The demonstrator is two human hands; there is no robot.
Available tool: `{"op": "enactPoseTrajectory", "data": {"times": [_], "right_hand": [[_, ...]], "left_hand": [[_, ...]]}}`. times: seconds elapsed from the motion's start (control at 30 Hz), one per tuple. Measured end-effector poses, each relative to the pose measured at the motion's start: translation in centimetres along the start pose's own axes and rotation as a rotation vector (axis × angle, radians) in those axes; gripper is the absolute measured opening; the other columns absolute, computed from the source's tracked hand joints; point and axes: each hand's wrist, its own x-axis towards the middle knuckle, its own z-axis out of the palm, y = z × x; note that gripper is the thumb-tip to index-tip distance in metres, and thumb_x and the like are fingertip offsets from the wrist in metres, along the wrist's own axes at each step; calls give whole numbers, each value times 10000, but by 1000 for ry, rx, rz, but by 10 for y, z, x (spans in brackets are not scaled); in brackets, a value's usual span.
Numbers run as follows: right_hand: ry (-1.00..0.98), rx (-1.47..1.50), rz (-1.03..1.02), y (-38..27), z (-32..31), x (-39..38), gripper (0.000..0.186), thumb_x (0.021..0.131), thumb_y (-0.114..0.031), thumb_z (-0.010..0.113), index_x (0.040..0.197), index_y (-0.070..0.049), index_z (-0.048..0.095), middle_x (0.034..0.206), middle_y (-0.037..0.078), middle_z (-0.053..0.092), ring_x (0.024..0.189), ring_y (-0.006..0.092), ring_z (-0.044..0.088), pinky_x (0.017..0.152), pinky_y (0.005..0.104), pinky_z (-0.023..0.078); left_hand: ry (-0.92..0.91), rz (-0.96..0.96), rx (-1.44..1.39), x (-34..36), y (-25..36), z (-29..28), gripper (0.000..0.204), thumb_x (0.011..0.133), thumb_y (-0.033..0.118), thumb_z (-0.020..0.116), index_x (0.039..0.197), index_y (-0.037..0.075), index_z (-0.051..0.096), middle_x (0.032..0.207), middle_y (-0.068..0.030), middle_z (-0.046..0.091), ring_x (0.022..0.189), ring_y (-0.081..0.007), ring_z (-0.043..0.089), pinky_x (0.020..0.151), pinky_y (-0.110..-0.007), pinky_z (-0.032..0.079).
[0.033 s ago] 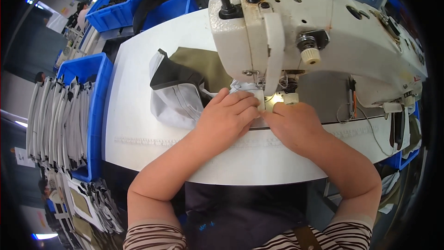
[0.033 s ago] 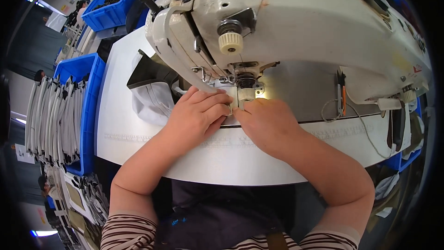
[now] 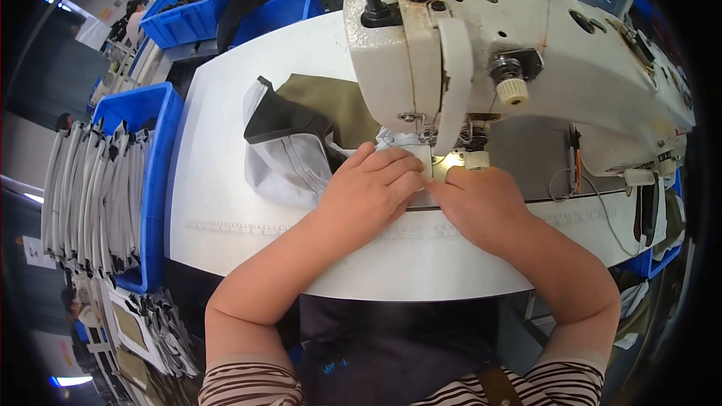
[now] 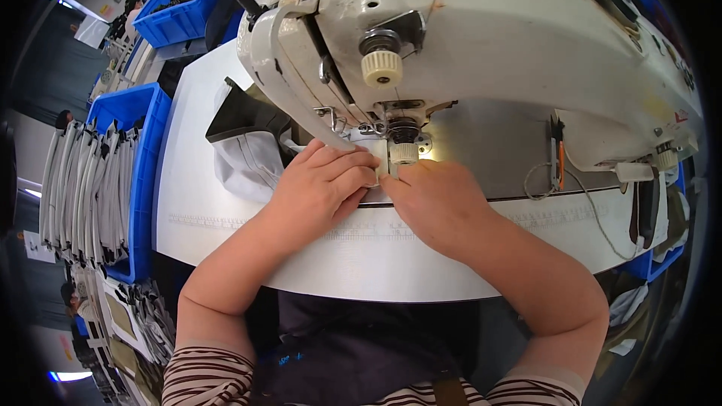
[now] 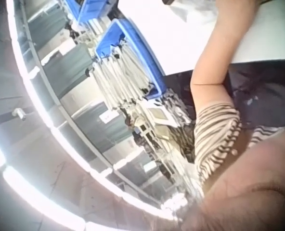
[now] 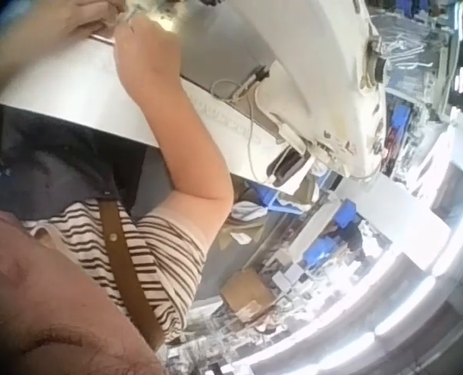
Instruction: Sewing together fabric components to assemble bags using an industrial sewing machine.
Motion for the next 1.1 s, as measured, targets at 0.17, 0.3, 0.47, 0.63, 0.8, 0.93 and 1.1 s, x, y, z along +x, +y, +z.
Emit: {"op": "enactPoseTrajectory", "data": {"times": [0.17,0.3,0.47,0.63,0.8,0.93,1.1], "right_hand": [[25,-18,-42,2,3,-4,165,826,-87,687,987,-78,721,792,52,639,749,266,672,632,414,543],[36,-14,-40,1,2,-3,241,812,-85,698,1050,-68,734,754,52,629,723,271,665,622,413,536],[71,19,-27,1,3,-3,249,841,-121,726,1084,-70,734,766,48,655,721,274,659,624,416,530],[132,-24,-19,4,7,0,313,856,-178,774,1150,-82,728,776,41,690,798,298,661,678,424,531],[158,-58,16,4,10,2,366,866,-219,792,1207,-107,724,713,55,691,945,337,652,758,444,518],[187,-49,11,8,14,1,386,868,-223,791,1232,-116,721,713,63,686,959,334,646,743,440,512],[189,-5,39,9,15,2,378,859,-221,790,1218,-116,733,714,72,663,853,325,628,722,432,510]], "left_hand": [[-102,-24,35,-11,7,-6,433,796,117,743,1228,134,711,1322,9,687,1255,-197,605,1057,-460,467],[-164,-49,73,-10,11,-13,440,840,129,681,1279,147,709,1345,22,684,1240,-196,614,1077,-466,461],[-154,-63,46,-6,5,-10,434,835,140,682,1267,148,721,1313,27,705,1202,-187,636,1074,-443,464],[-118,-52,-48,-4,-15,1,424,829,184,695,1252,159,717,1349,17,682,1254,-202,601,1080,-449,447],[-120,-72,-65,4,-28,2,388,814,183,717,1201,152,736,1335,21,690,1241,-199,611,1085,-449,432],[-61,-88,-42,8,-34,8,290,847,129,677,1125,141,757,1281,16,711,1212,-198,620,1050,-412,436],[-13,-101,-38,11,-37,14,275,859,88,646,1104,132,763,1194,11,733,1166,-205,633,1004,-385,449]]}}
